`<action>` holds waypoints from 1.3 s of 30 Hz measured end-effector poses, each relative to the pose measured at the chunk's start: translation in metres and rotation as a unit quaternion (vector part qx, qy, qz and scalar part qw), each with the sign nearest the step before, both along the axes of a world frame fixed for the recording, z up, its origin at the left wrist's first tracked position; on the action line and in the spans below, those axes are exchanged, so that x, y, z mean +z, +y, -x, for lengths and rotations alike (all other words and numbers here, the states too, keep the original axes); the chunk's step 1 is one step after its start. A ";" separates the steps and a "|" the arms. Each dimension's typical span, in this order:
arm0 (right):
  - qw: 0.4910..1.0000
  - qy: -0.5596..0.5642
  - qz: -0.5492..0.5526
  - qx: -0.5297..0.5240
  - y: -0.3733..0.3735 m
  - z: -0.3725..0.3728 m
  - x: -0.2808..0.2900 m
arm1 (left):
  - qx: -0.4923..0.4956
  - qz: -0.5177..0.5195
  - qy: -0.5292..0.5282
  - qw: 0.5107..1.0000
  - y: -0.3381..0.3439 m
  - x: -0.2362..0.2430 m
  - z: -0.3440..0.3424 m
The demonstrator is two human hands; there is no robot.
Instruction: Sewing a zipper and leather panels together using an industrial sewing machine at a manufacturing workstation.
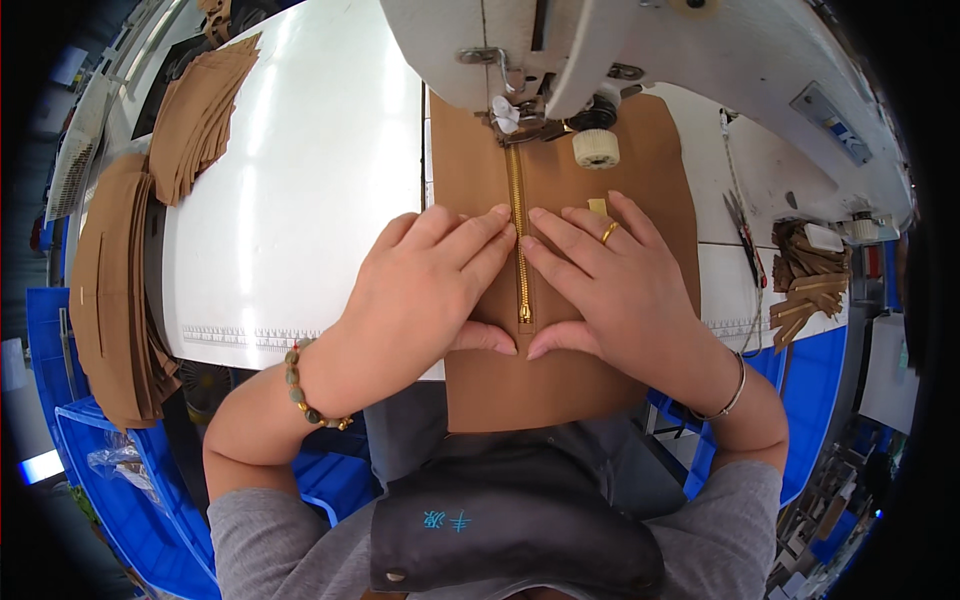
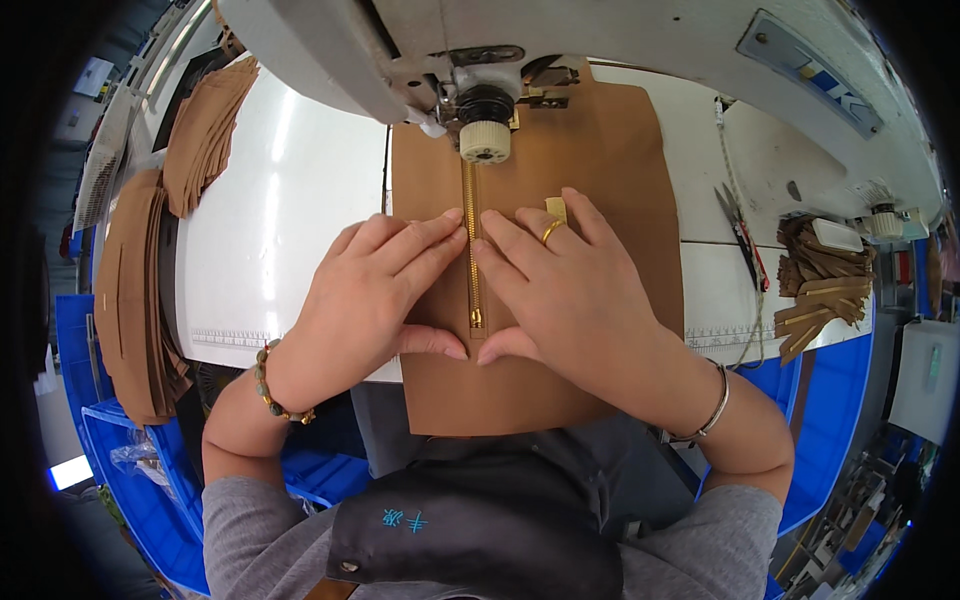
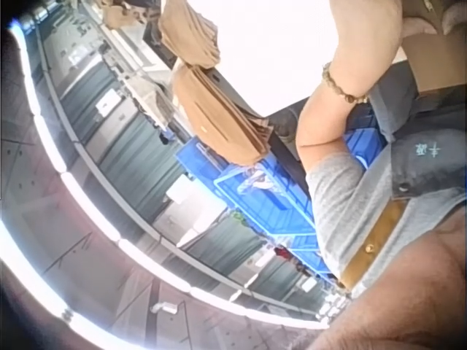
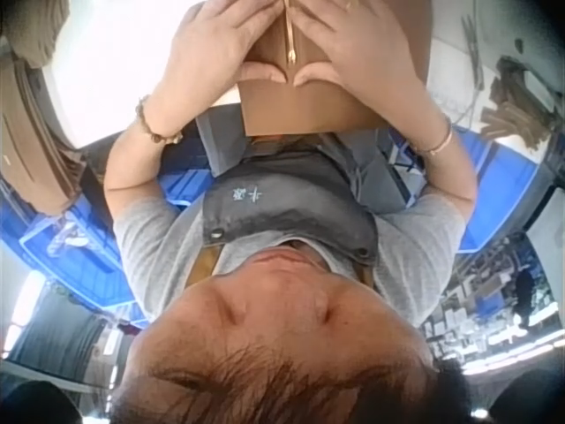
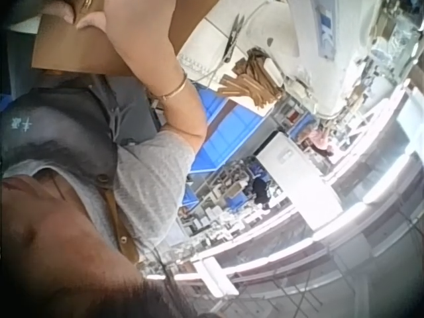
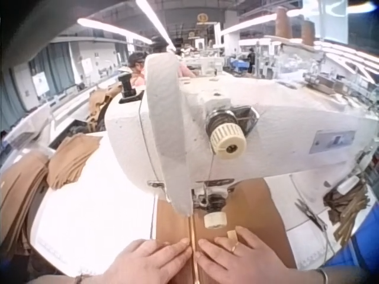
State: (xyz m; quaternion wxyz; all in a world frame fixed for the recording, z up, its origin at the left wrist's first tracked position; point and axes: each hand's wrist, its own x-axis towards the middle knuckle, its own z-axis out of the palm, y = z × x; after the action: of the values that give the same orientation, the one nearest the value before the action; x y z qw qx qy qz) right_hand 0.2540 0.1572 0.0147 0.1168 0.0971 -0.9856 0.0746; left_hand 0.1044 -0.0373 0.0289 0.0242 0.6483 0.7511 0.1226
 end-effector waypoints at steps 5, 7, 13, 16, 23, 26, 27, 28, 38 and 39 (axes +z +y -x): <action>0.999 0.032 -0.006 0.006 0.011 0.014 -0.006 | 0.005 -0.007 0.010 1.000 0.010 -0.002 0.014; 0.999 0.040 -0.003 0.004 0.014 0.021 -0.007 | 0.009 -0.010 0.010 1.000 0.014 -0.003 0.020; 1.000 0.028 -0.007 -0.010 0.024 0.036 -0.008 | 0.016 -0.018 0.017 1.000 0.026 -0.006 0.037; 0.999 0.044 0.000 -0.012 0.028 0.043 -0.009 | 0.021 -0.028 0.016 0.999 0.030 -0.007 0.043; 0.998 0.059 -0.004 -0.018 0.029 0.046 -0.012 | 0.031 -0.007 -0.004 0.999 0.032 -0.005 0.045; 0.998 0.057 -0.007 -0.017 0.029 0.045 -0.013 | 0.032 -0.008 -0.004 0.999 0.032 -0.005 0.045; 0.998 0.056 -0.001 -0.014 0.029 0.045 -0.013 | 0.031 -0.015 -0.001 0.999 0.032 -0.005 0.045; 0.998 0.062 0.000 -0.012 0.029 0.045 -0.014 | 0.033 -0.010 -0.004 0.999 0.032 -0.005 0.045; 0.998 0.057 0.031 -0.007 0.025 0.036 -0.014 | 0.050 -0.064 -0.064 0.995 0.015 -0.017 0.030; 0.998 0.057 0.037 -0.002 0.023 0.034 -0.014 | 0.048 -0.073 -0.059 0.994 0.011 -0.019 0.025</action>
State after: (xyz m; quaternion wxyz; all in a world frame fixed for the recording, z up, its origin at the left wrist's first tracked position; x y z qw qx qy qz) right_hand 0.2202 0.1801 0.0009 0.1761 0.0946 -0.9742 0.1051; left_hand 0.0796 -0.0261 0.0095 0.0153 0.6031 0.7676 0.2166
